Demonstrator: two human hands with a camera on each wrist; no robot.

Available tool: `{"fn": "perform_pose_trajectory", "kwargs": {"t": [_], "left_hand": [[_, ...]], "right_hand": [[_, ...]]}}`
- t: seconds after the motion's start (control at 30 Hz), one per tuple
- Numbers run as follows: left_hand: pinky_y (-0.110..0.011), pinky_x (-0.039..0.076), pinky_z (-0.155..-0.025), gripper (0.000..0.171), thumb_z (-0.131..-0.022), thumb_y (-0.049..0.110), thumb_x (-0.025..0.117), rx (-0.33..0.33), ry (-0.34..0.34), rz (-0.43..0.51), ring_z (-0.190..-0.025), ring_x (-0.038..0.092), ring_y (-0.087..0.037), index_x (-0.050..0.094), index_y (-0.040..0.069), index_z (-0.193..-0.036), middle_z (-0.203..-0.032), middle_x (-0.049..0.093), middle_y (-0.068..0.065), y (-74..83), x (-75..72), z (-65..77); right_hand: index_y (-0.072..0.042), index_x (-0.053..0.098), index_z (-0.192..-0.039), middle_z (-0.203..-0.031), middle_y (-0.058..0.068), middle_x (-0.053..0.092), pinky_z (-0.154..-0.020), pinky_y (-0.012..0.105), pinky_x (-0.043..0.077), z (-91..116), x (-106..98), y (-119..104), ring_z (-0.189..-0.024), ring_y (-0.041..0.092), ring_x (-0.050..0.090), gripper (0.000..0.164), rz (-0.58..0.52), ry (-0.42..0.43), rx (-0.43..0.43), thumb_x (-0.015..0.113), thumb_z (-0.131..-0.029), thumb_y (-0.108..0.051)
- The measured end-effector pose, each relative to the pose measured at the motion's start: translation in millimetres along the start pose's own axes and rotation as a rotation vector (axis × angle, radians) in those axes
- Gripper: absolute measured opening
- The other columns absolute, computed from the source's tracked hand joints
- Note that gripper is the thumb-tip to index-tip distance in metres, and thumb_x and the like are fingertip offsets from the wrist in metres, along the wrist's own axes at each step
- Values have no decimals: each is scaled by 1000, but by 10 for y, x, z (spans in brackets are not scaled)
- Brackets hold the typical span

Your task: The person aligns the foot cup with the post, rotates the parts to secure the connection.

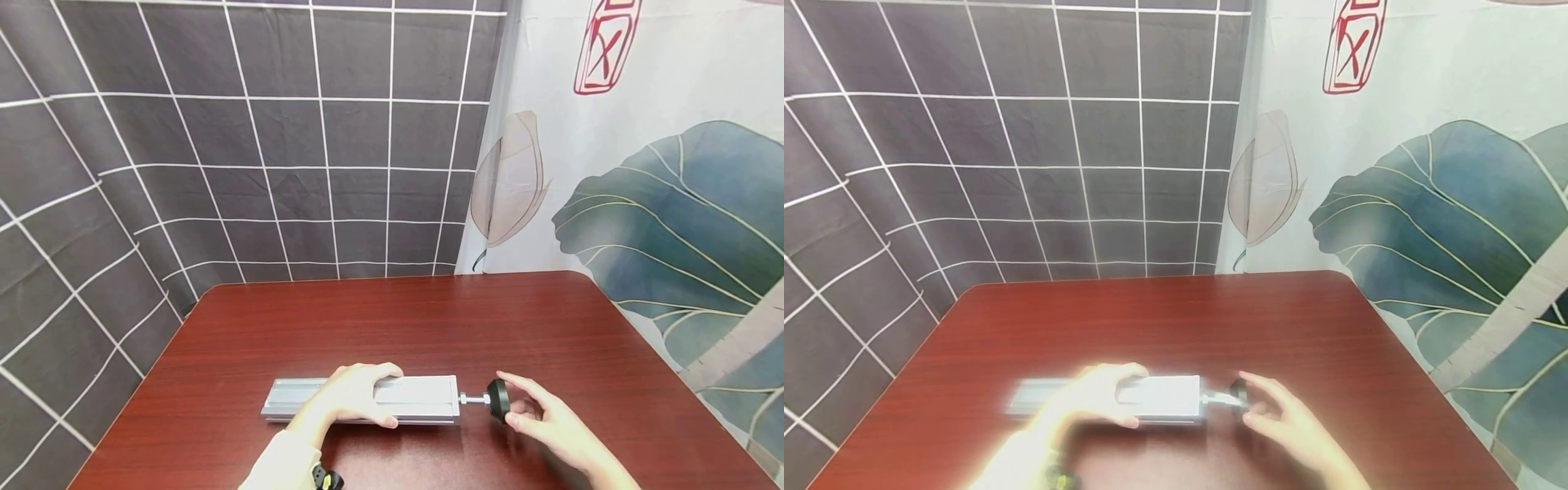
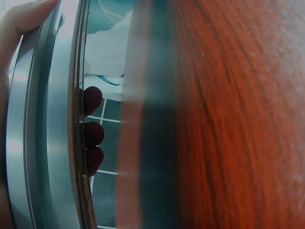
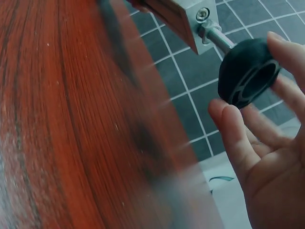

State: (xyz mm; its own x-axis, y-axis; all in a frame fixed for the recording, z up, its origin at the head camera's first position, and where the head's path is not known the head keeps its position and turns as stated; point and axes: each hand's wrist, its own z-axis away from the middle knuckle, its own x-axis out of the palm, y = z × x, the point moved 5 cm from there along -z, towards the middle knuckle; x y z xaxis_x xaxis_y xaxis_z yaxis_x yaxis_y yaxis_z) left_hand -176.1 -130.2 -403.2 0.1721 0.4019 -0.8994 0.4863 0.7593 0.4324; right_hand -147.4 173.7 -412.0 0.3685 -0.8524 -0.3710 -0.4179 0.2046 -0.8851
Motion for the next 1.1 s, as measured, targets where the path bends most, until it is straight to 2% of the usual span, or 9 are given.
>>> {"fn": "perform_pose_trajectory", "kwargs": {"t": [0.17, 0.27, 0.4, 0.57, 0.67, 0.83, 0.97, 1.03, 1.1], "left_hand": [[-38, 45, -79, 71, -57, 59, 76, 1, -8, 6, -92, 60, -5, 57, 32, -120, -106, 64, 15, 8, 11, -1], [-38, 45, -79, 72, -56, 59, 76, 2, -6, 5, -92, 60, -5, 58, 31, -120, -106, 64, 15, 5, 15, -5], [-39, 44, -80, 72, -56, 60, 76, 1, -2, 1, -93, 60, -5, 57, 31, -120, -107, 64, 15, -6, 20, -9], [-39, 44, -80, 72, -56, 61, 75, 0, -4, -3, -94, 60, -6, 57, 32, -120, -107, 64, 15, -16, 27, -12], [-39, 44, -80, 72, -56, 61, 75, 0, -8, 1, -94, 60, -6, 57, 32, -120, -107, 64, 15, -15, 28, -14], [-38, 45, -79, 71, -56, 61, 75, -2, -10, 1, -93, 60, -5, 57, 33, -120, -107, 63, 15, -11, 26, -18], [-37, 45, -79, 72, -57, 61, 75, 4, -6, -3, -93, 60, -6, 57, 32, -120, -107, 63, 15, -5, 23, -22], [-38, 45, -80, 72, -57, 61, 75, 4, -5, -6, -93, 60, -6, 57, 33, -120, -107, 63, 15, -3, 22, -24], [-38, 45, -80, 71, -57, 61, 75, 3, -5, -6, -93, 60, -6, 57, 33, -120, -107, 63, 15, -1, 20, -24]], "right_hand": [[-8, 47, -132, -91, -1, 60, -57, 29, 47, -28, 3, 7, -55, 17, 57, 41, 18, 26, 47, 52, -92, -2], [-6, 42, -136, -105, -5, 59, -64, 28, 50, -15, -15, 11, -71, 15, 63, 50, 13, 35, 26, 55, -89, 2], [-5, 31, -142, -132, -10, 44, -78, 26, 49, 24, -25, 7, -103, 10, 58, 70, 3, -6, -43, 64, -81, 7], [0, 36, -139, -142, 1, 34, -85, 26, 46, 24, 4, -50, -116, 6, 48, 69, 53, -64, -190, 67, -78, 10], [-2, 42, -135, -138, 4, 39, -79, 25, 47, 15, 7, -62, -110, 7, 52, 63, 79, -41, -204, 67, -78, 9], [-9, 44, -135, -117, 1, 55, -63, 27, 48, -6, 2, -16, -85, 14, 61, 56, 51, 38, -75, 63, -84, 4], [-12, 46, -133, -106, 3, 59, -52, 30, 47, -28, 7, -2, -61, 17, 57, 47, 17, 87, -3, 55, -89, 3], [-12, 45, -133, -105, 0, 60, -53, 30, 48, -31, 0, 0, -62, 15, 57, 46, 17, 101, 5, 53, -90, 3], [-11, 42, -135, -113, -2, 59, -61, 28, 49, -26, -11, 5, -76, 11, 61, 51, 13, 98, -14, 56, -88, 4]]}}
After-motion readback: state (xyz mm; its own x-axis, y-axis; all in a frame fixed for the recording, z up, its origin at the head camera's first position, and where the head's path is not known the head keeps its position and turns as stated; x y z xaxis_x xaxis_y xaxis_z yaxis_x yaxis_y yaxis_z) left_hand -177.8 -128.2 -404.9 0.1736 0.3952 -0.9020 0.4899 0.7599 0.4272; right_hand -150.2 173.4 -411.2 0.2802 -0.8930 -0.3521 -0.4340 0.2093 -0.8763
